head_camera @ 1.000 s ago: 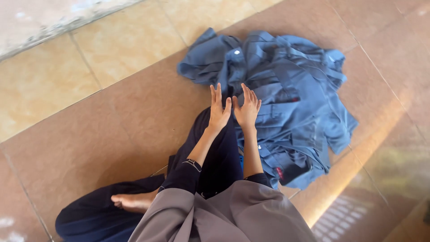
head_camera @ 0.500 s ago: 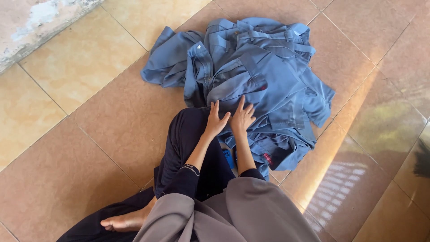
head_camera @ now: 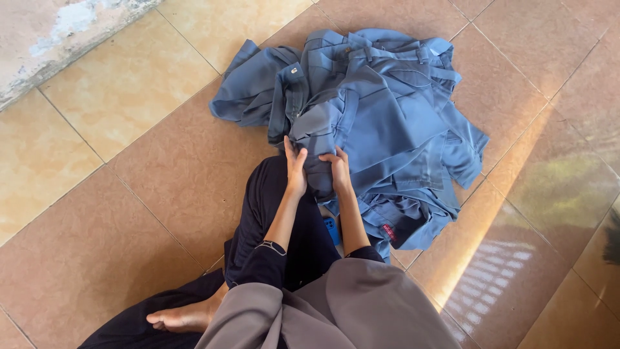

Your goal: The person is folding blue trousers into a rectangular shape and stacking them on the floor.

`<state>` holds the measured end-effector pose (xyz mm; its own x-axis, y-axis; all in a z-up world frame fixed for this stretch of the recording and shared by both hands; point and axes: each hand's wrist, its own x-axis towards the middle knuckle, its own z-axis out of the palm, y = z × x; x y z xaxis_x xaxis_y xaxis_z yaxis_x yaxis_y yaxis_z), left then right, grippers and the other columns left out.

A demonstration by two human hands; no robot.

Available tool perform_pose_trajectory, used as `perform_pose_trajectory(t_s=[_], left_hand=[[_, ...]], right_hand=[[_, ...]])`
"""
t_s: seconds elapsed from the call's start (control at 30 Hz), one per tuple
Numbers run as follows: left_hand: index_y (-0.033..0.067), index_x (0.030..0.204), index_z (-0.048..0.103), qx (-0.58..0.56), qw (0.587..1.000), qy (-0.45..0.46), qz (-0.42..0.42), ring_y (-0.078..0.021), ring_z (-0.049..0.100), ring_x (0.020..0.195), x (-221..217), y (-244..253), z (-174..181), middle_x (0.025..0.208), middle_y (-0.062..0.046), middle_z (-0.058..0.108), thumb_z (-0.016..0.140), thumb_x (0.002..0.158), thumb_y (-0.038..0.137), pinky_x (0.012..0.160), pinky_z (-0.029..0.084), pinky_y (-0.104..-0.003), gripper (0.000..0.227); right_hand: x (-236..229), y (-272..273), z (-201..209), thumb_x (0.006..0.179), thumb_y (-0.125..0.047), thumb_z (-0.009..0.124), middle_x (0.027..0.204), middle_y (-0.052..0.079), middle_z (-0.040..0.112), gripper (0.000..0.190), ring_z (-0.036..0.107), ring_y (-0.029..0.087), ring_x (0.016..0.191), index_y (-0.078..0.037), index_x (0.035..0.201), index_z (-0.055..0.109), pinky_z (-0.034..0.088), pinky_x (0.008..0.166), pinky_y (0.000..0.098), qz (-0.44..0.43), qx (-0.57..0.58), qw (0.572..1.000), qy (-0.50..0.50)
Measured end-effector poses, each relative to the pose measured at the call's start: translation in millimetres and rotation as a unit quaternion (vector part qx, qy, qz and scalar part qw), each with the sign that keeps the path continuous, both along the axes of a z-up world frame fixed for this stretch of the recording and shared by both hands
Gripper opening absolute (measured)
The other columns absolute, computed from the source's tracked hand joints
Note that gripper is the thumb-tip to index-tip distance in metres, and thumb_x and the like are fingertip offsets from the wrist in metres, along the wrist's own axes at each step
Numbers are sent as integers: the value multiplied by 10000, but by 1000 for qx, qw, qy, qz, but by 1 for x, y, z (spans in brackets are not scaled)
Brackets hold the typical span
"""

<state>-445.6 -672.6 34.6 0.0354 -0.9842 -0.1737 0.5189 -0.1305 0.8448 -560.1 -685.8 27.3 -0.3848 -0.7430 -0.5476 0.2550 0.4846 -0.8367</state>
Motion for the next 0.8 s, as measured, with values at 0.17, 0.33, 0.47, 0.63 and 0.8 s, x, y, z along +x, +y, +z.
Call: perform_pose_trajectory(t_s=[0.17, 0.33, 0.47, 0.63, 0.8], left_hand=[[281, 1513, 435, 127, 961, 247, 2, -147, 629, 984, 22, -18, -13, 1213, -29, 606, 581, 998, 496, 784, 486, -339, 576], [221, 1371, 605, 88, 953, 288, -35, -256, 628, 1203, 29, -7, 26, 1307, -92, 660, 586, 957, 629, 982, 522, -403, 581], [122, 1588, 364, 196, 933, 285, -101, -423, 341, 1474, 50, -3, 15, 1613, -198, 342, 548, 799, 858, 1218, 280, -577, 1095], [95, 1541, 405, 193, 940, 261, -109, -433, 394, 1406, 65, -9, 24, 1540, -209, 396, 577, 765, 710, 1159, 322, -584, 1005], [67, 1494, 447, 193, 945, 236, -115, -443, 447, 1337, 77, -6, 13, 1467, -219, 450, 607, 731, 562, 1100, 364, -590, 922]], right_hand=[[-27, 2, 28, 562, -109, 734, 1159, 222, 657, 666, 641, 374, 1098, -99, 1227, 701, 499, 948, 474, -67, -72, 991, -91], [-78, -7, -48, 527, 58, 642, 998, 227, 705, 519, 702, 364, 939, 0, 1040, 702, 534, 914, 450, -9, -170, 958, -229], [-58, -12, -63, 465, 74, 592, 989, 260, 718, 529, 694, 405, 989, 54, 983, 696, 502, 985, 470, 90, -146, 943, -286], [-10, -2, -63, 529, -15, 658, 993, 244, 692, 637, 644, 406, 970, 38, 1164, 666, 468, 944, 500, 197, -63, 967, -151], [13, 30, 63, 705, -91, 615, 970, 145, 722, 486, 692, 312, 1022, -103, 1184, 695, 513, 911, 434, 156, -201, 940, 229]])
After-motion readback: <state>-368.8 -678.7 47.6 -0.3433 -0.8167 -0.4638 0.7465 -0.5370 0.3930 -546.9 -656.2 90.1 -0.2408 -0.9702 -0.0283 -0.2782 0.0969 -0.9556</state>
